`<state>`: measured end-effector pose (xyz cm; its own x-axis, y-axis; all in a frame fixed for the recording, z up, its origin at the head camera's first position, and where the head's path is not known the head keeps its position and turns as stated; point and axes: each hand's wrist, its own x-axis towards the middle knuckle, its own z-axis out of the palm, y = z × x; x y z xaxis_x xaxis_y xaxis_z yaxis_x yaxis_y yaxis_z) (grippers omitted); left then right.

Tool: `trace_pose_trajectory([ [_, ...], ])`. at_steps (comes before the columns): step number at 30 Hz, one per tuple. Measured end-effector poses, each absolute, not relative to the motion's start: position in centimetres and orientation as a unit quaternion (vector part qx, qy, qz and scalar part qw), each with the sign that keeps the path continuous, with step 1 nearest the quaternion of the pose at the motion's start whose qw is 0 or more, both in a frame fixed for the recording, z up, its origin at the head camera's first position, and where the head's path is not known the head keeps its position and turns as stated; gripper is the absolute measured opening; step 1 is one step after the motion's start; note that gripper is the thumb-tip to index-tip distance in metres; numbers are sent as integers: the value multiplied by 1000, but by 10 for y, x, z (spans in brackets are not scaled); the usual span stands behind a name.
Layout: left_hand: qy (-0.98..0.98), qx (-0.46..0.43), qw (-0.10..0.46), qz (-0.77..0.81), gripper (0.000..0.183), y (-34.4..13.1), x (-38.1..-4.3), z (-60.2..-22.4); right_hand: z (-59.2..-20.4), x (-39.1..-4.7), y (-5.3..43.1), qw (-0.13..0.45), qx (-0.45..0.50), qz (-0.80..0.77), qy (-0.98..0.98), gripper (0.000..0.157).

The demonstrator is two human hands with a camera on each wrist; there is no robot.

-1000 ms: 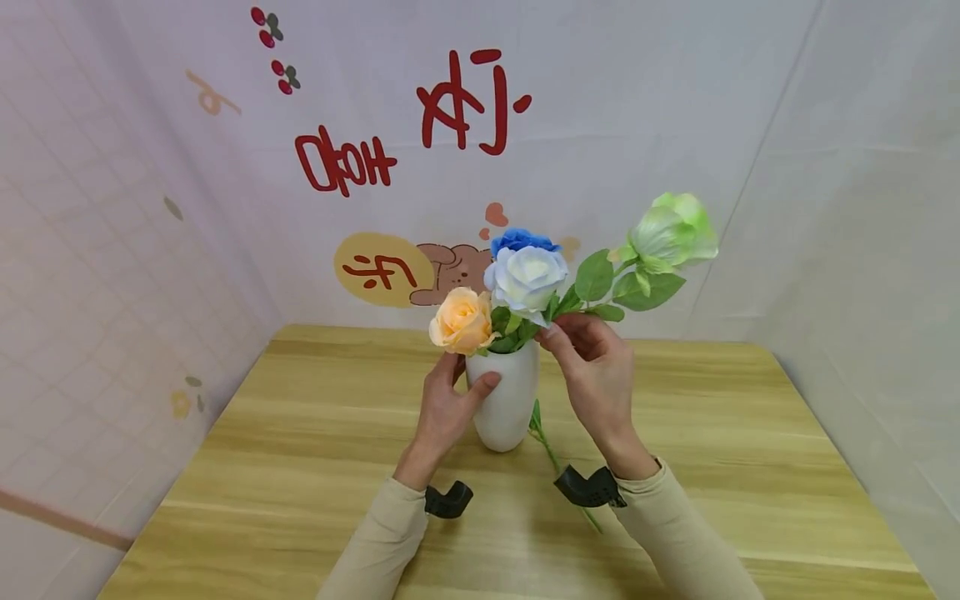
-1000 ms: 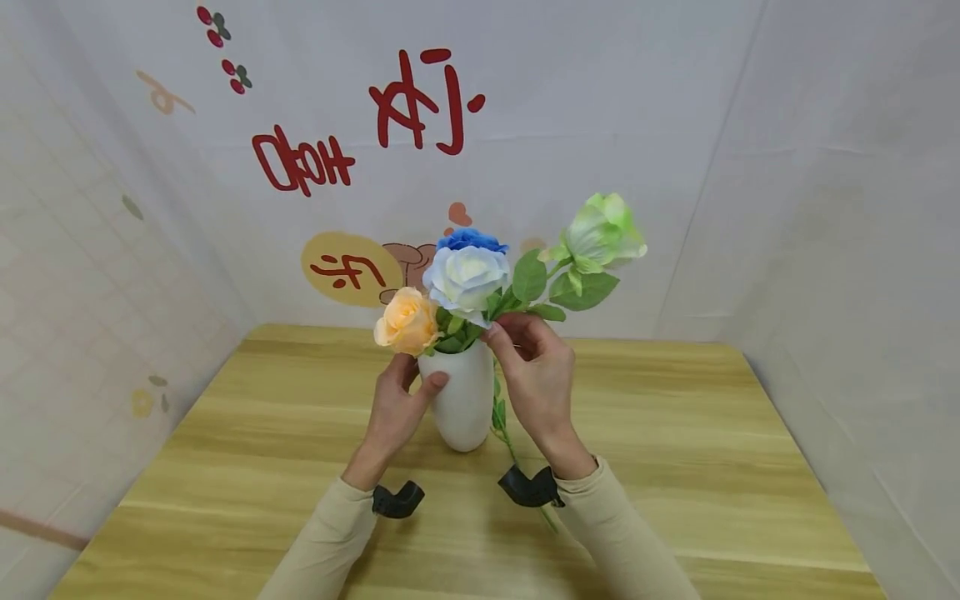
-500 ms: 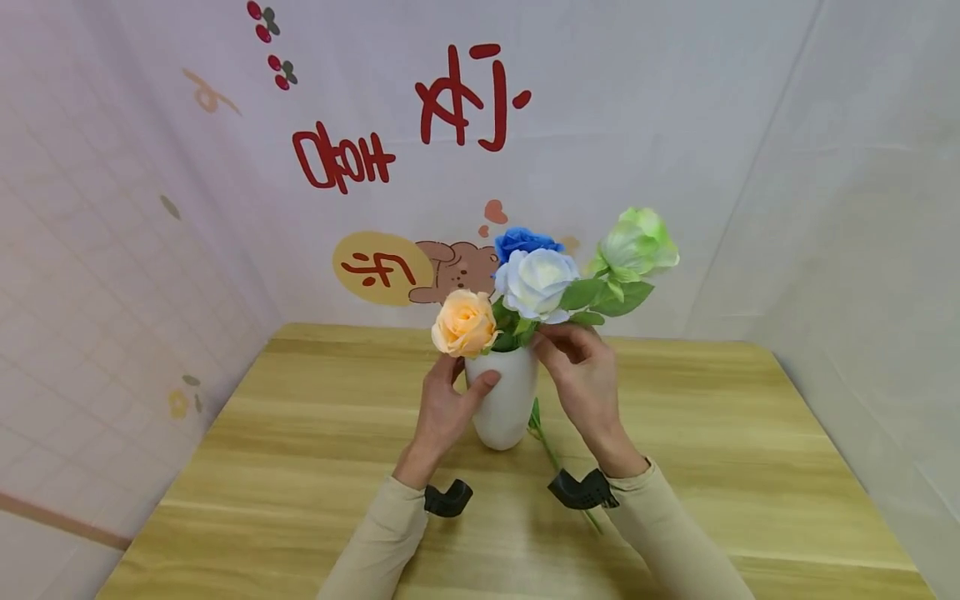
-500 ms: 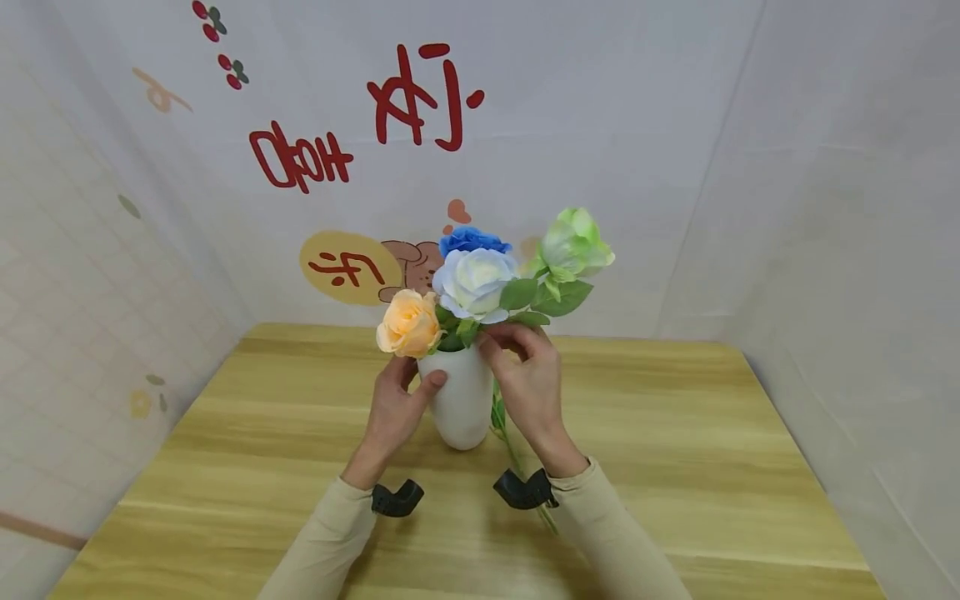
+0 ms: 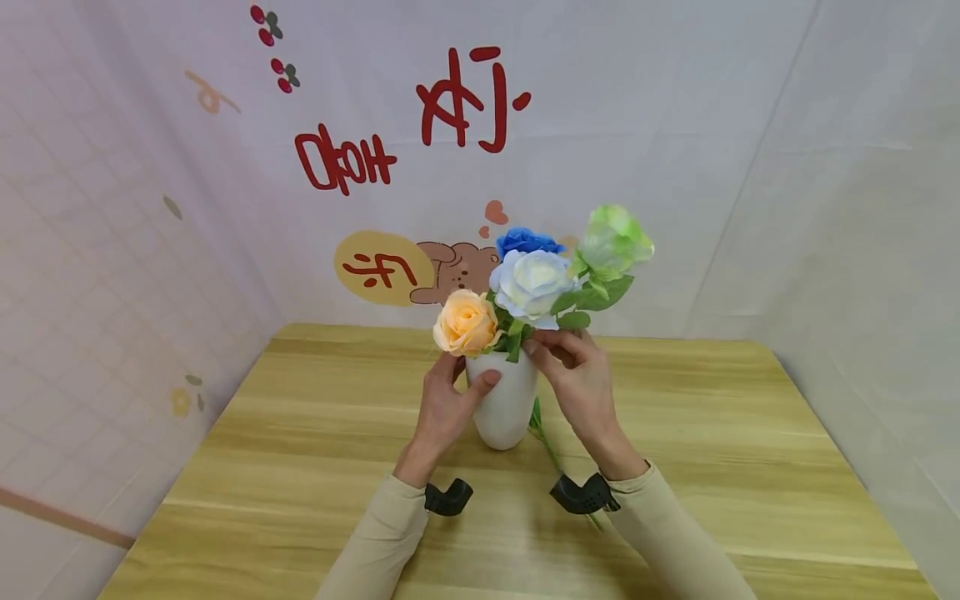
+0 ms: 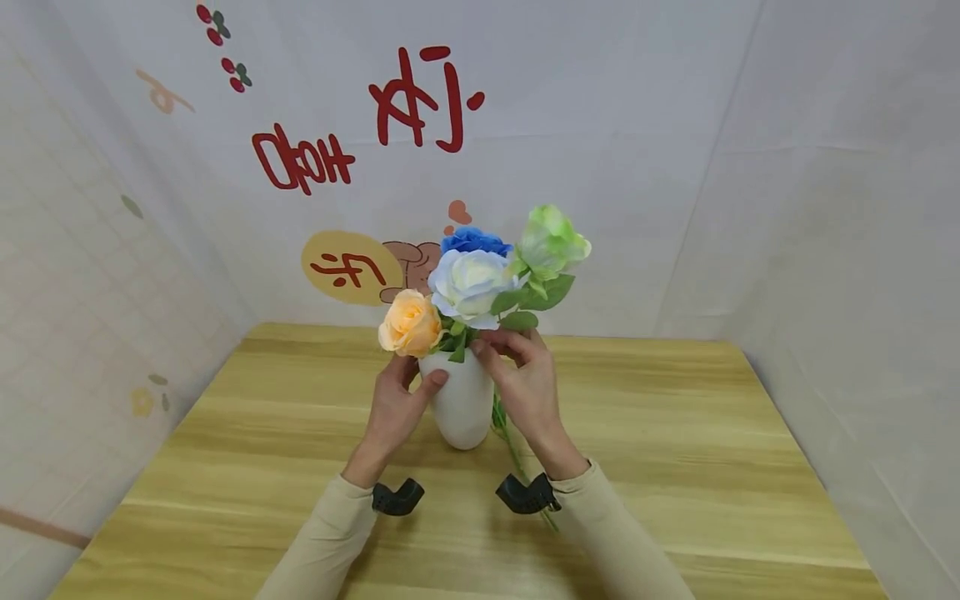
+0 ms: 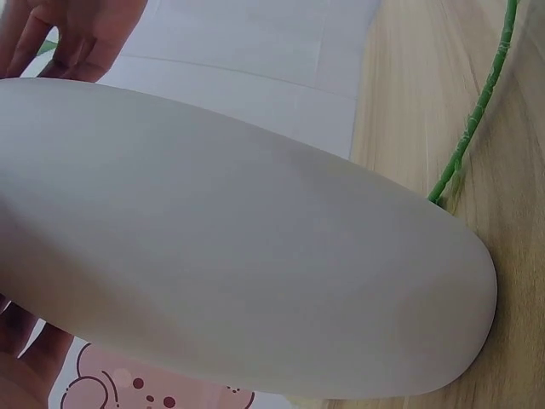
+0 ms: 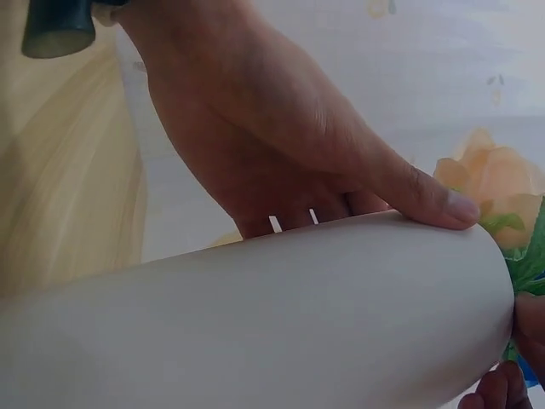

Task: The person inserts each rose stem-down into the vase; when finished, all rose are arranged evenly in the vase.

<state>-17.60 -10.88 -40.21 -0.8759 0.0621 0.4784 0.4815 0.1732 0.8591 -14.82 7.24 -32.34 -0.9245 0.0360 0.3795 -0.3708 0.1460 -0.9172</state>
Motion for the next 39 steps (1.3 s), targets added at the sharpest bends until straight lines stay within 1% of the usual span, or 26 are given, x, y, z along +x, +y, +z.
trace_pose_trajectory([
  [5,-750,-185,183,-608,74,-108,-178,-401,-334,-147,87,144,130,640,-744,21],
  [9,-754,-184,190,-602,73,-109,-179,-401,-346,-147,102,123,111,618,-768,24],
  [12,-753,-185,191,-602,73,-110,-180,-401,-363,-153,117,101,97,594,-792,26],
  [17,-753,-182,188,-604,74,-110,-179,-401,-395,-165,137,86,114,548,-824,24],
  [19,-754,-180,186,-604,74,-110,-179,-402,-403,-167,141,67,121,536,-833,22],
  [24,-754,-179,186,-604,74,-111,-179,-403,-422,-171,146,-5,125,528,-840,17],
  [28,-755,-179,185,-603,73,-111,-178,-403,-438,-174,147,-47,128,514,-847,20],
  [32,-753,-184,188,-603,73,-110,-178,-404,-450,-178,147,-71,125,495,-857,24],
  [39,-755,-178,179,-606,75,-108,-180,-406,-468,-185,148,-121,129,470,-865,21],
])
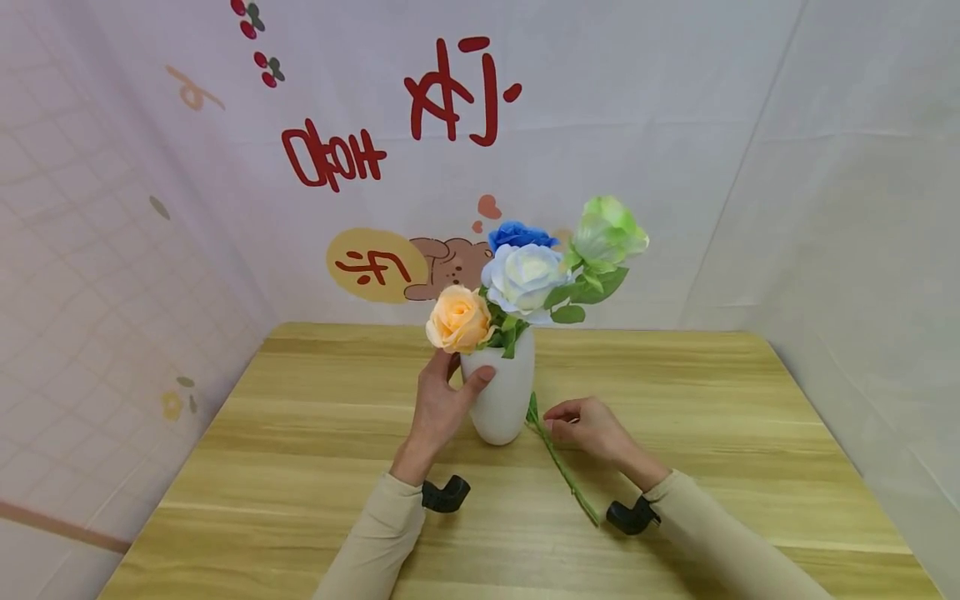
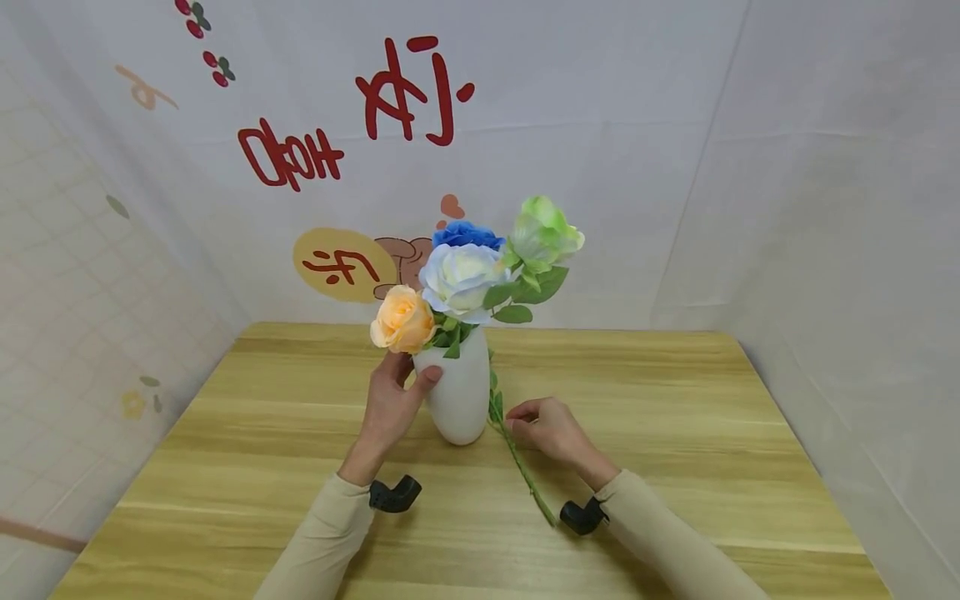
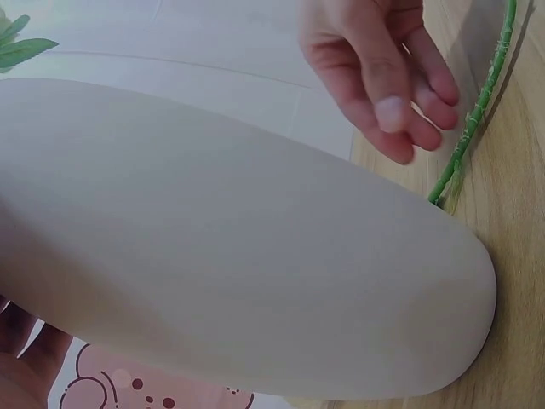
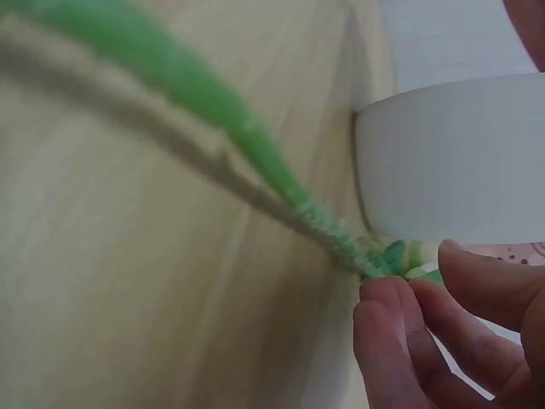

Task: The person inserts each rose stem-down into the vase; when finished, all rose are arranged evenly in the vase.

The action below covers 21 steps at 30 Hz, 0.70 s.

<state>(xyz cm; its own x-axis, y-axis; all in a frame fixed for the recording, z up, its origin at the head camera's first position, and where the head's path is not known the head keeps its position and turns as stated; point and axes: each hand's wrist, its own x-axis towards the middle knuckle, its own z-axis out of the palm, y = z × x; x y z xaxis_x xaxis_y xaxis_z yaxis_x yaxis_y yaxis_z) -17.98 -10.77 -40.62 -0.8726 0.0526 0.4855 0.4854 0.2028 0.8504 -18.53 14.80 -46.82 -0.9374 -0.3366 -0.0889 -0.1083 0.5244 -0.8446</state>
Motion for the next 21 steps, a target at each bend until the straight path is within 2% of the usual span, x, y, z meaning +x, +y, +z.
trace_pose_trajectory([
  [9,-752,-175,165,-614,74,-107,-179,-403,-477,-194,143,173,-102,-480,854,19],
  [14,-748,-183,173,-614,70,-108,-179,-404,-474,-199,137,159,-109,-419,887,10],
  [21,-747,-189,183,-610,68,-109,-178,-406,-470,-206,132,147,-139,-359,911,11],
])
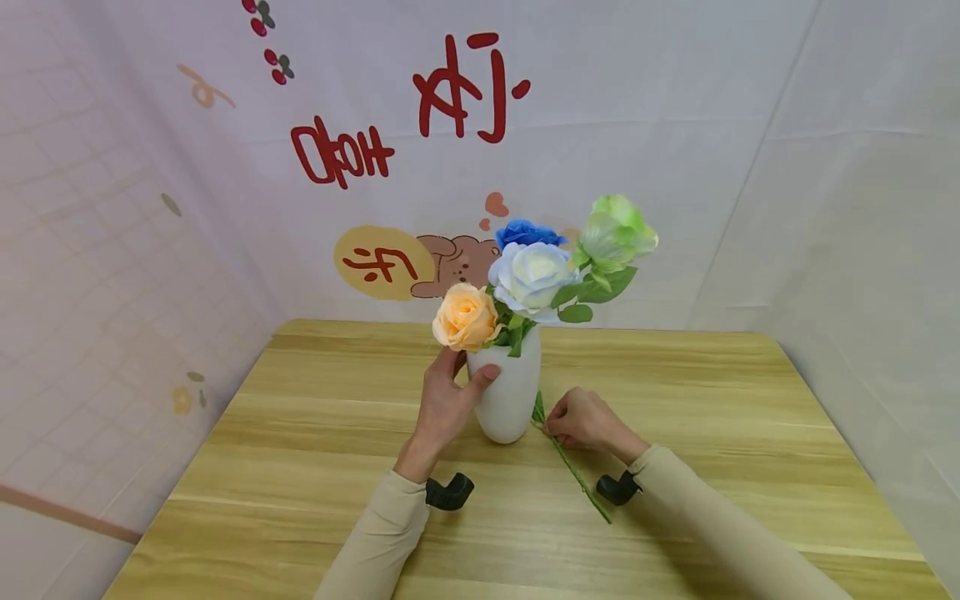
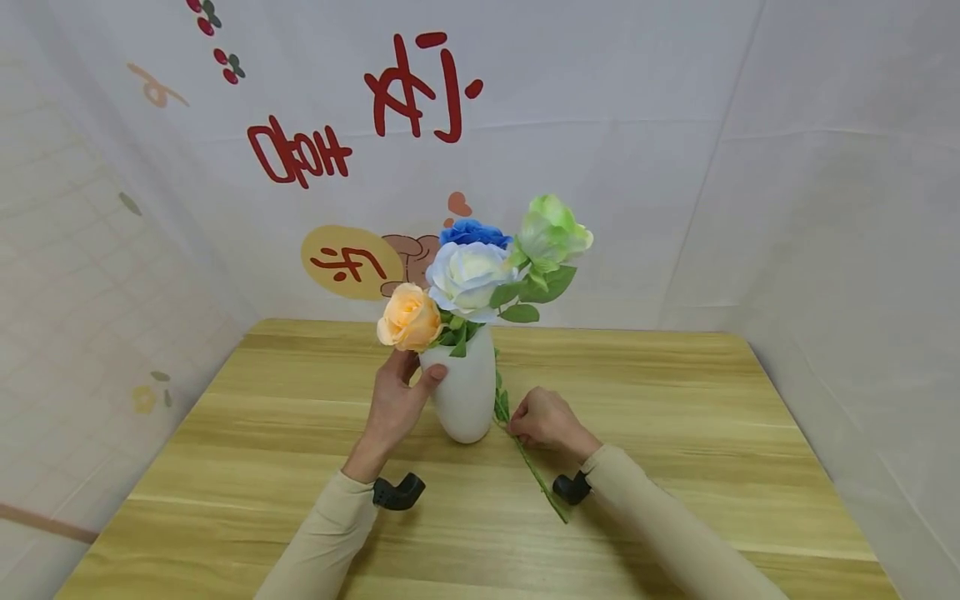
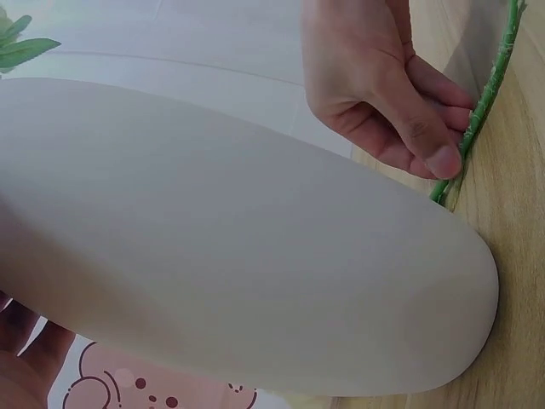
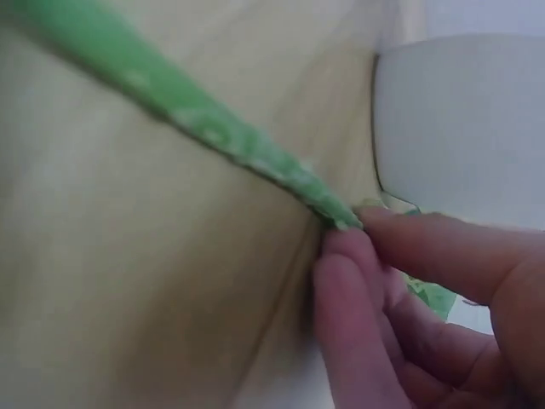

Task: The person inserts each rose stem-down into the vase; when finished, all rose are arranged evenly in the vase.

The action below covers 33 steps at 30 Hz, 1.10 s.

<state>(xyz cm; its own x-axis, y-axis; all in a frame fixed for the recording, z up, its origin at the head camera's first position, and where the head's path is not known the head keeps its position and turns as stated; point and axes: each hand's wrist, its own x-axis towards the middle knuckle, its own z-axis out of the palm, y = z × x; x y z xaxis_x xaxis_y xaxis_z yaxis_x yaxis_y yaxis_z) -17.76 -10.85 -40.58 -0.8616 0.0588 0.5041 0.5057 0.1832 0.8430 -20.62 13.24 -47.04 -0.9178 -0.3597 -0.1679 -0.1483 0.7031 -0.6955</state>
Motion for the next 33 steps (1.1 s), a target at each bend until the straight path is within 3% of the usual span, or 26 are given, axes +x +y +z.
trace_pose_trajectory([
  [17,-753,-179,174,-609,68,-108,-175,-405,-471,-203,175,272,-110,-549,782,22],
  [29,-749,-188,183,-609,67,-109,-176,-405,-444,-189,201,228,-93,-638,730,29],
  [33,-747,-188,180,-611,68,-108,-177,-405,-435,-185,205,211,-83,-686,691,39],
])
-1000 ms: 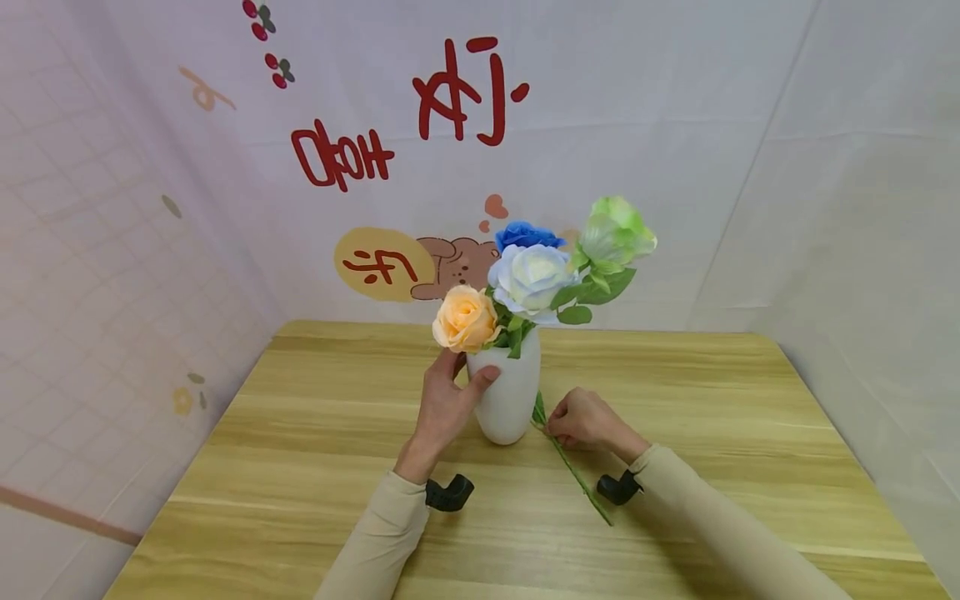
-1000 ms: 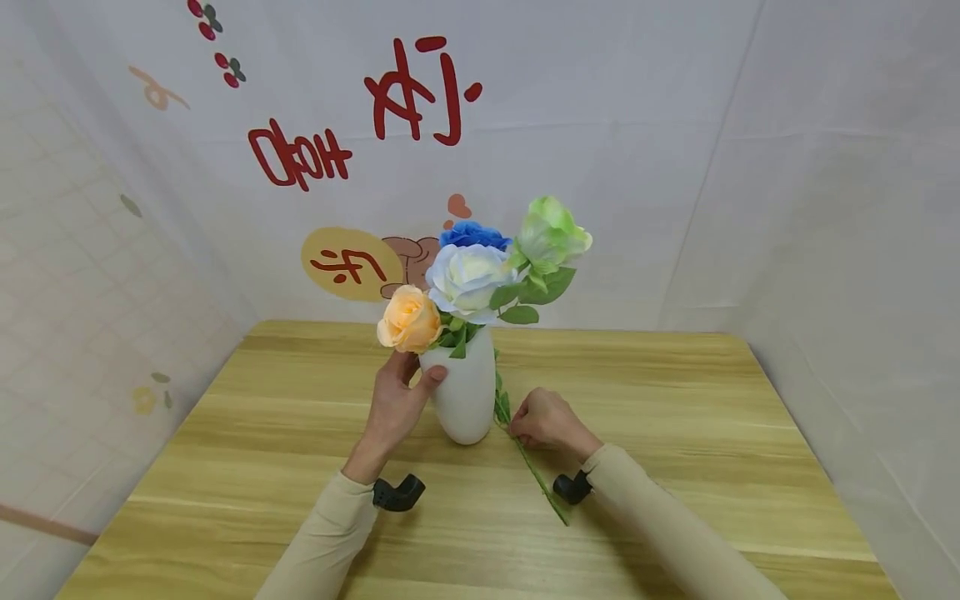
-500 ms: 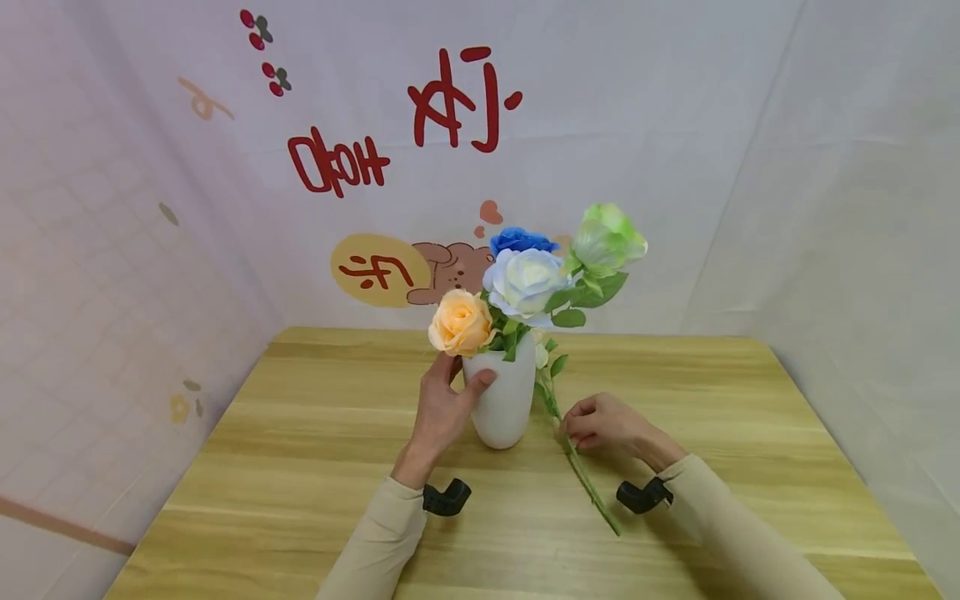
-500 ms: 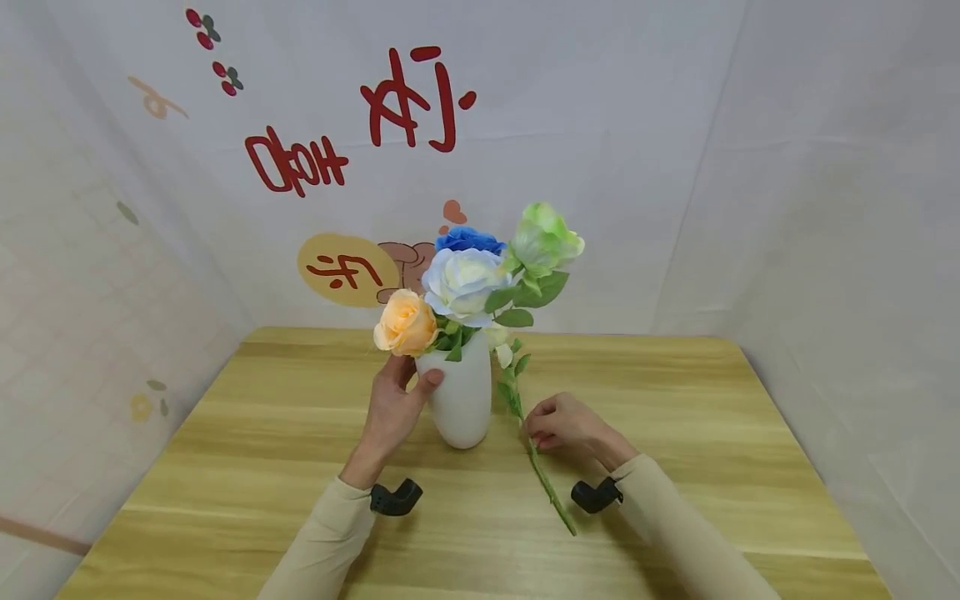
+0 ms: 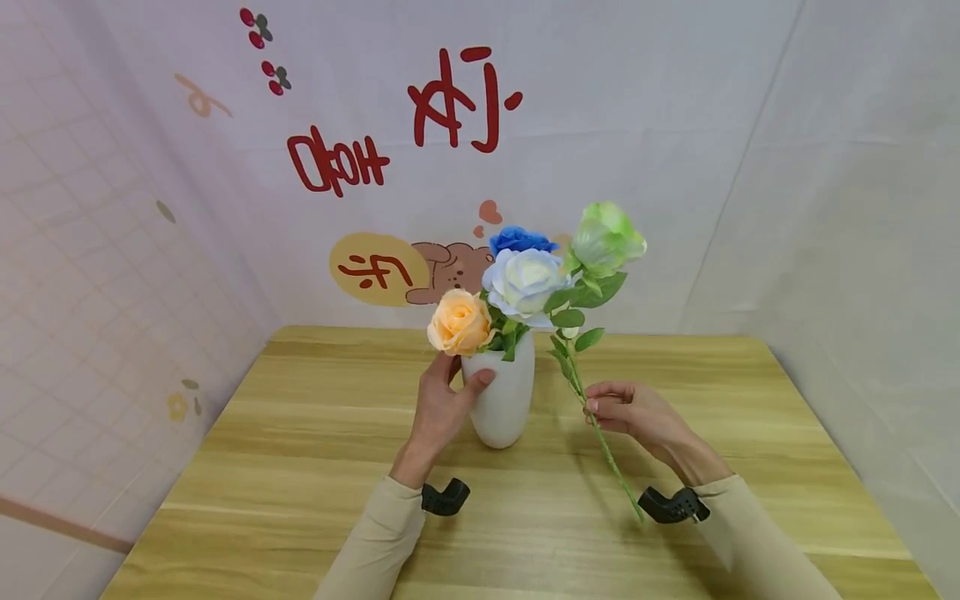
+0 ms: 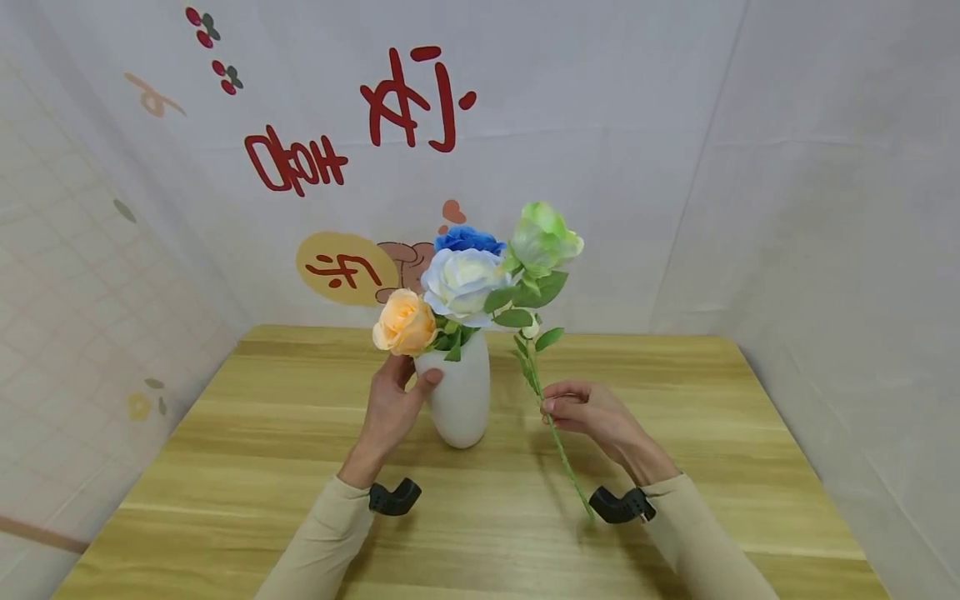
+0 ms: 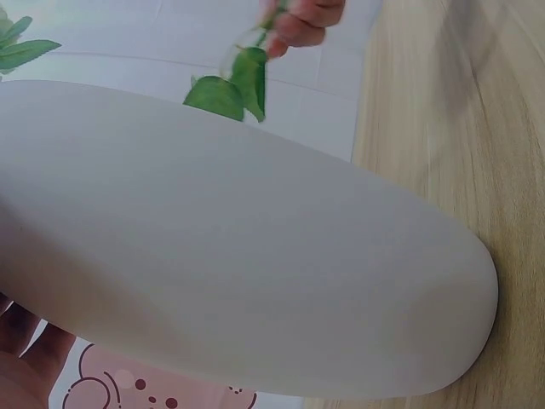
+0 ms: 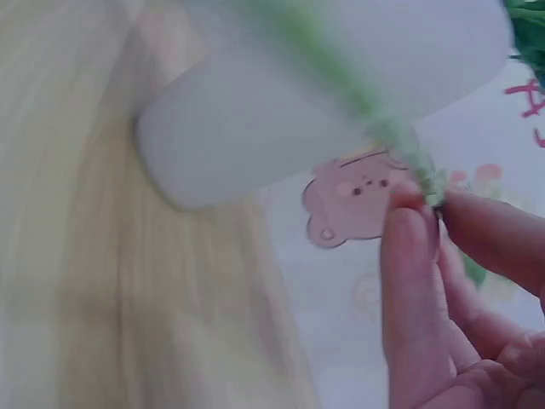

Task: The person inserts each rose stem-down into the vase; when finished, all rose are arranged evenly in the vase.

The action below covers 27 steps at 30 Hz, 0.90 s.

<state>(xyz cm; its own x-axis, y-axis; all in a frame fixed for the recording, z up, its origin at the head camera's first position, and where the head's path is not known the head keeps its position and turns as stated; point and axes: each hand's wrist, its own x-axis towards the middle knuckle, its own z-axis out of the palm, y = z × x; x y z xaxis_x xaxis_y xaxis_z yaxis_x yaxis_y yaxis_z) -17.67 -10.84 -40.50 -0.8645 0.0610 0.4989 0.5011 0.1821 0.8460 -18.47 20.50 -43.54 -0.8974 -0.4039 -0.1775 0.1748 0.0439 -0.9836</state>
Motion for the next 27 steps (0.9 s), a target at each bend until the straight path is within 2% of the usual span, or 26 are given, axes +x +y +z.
trace_pose_trajectory([
  [3,-750,-186,179,-609,68,-108,-176,-405,-431,-182,206,203,-73,-721,658,49],
  [5,-751,-186,181,-608,67,-108,-176,-404,-428,-181,207,191,-66,-736,646,49],
  [12,-752,-181,181,-607,70,-108,-175,-403,-403,-176,210,123,-71,-784,605,16],
  [14,-752,-181,180,-607,71,-107,-175,-404,-394,-173,211,93,-85,-803,583,12],
  [21,-753,-177,181,-607,72,-108,-176,-406,-361,-162,206,-24,-118,-819,562,13],
  [27,-749,-185,182,-610,70,-107,-176,-407,-336,-153,198,-89,-178,-851,487,15],
])
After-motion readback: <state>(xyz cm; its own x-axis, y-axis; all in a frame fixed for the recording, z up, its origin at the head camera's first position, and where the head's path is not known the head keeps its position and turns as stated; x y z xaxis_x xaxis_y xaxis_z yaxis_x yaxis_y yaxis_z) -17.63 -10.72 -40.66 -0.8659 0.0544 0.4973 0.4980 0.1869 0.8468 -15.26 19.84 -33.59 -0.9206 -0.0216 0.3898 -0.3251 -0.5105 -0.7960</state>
